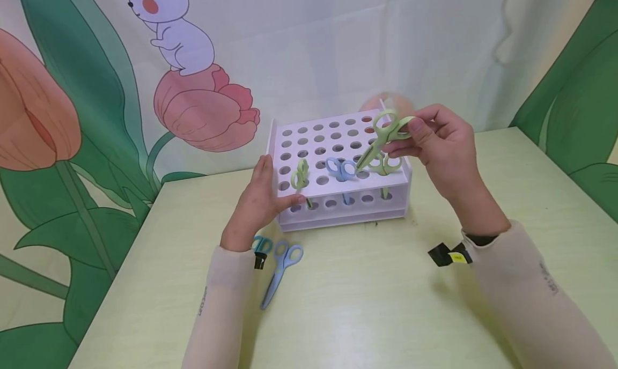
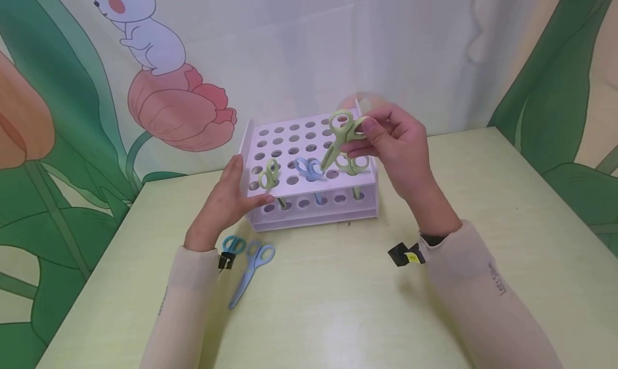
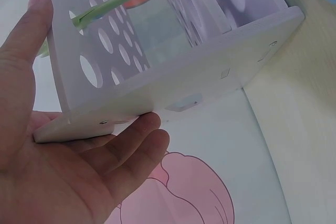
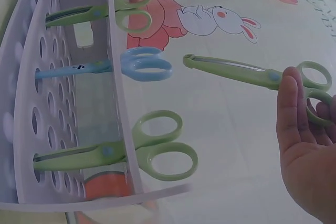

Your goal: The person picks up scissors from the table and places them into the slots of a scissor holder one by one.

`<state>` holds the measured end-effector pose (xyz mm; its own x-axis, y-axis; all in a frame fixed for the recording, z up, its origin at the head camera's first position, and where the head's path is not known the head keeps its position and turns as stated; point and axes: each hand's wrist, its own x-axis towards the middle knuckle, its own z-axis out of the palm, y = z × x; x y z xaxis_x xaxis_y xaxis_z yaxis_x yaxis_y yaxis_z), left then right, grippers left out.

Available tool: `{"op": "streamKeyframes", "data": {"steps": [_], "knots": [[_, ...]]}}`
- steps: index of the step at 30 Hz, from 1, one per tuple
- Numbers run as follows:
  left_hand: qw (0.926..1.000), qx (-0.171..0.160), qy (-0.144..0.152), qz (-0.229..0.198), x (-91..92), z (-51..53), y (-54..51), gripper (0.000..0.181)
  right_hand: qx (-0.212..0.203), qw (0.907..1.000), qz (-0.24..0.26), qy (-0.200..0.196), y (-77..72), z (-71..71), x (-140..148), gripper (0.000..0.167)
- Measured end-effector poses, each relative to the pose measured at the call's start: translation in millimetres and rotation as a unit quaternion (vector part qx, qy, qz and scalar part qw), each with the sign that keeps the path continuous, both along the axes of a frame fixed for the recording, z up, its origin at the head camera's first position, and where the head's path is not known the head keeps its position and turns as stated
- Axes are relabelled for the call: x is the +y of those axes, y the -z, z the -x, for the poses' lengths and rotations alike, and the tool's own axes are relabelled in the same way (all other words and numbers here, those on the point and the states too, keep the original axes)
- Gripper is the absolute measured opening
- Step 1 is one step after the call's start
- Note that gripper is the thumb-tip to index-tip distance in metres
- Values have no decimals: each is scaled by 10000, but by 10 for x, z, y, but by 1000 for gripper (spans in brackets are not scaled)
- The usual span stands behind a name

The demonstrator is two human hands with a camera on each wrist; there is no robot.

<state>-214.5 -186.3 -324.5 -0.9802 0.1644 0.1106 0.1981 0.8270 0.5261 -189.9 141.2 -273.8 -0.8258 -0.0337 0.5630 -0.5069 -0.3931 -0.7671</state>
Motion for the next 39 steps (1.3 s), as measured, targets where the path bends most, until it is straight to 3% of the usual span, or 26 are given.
{"op": "streamKeyframes", "data": {"steps": [8,19,28,39], "knots": [[10000,-80,-29,49,-1,-7,-11,123,143,9984,541,-58,-26,27,61,13],[9999,-120,-67,30,-1,-10,-13,122,260,9967,752,127,-5,92,94,13],[9999,-150,-72,22,1,-1,-6,123,311,9962,645,504,82,176,107,12],[9998,-168,-86,81,1,0,-9,122,-72,9987,381,331,212,287,156,14]]}}
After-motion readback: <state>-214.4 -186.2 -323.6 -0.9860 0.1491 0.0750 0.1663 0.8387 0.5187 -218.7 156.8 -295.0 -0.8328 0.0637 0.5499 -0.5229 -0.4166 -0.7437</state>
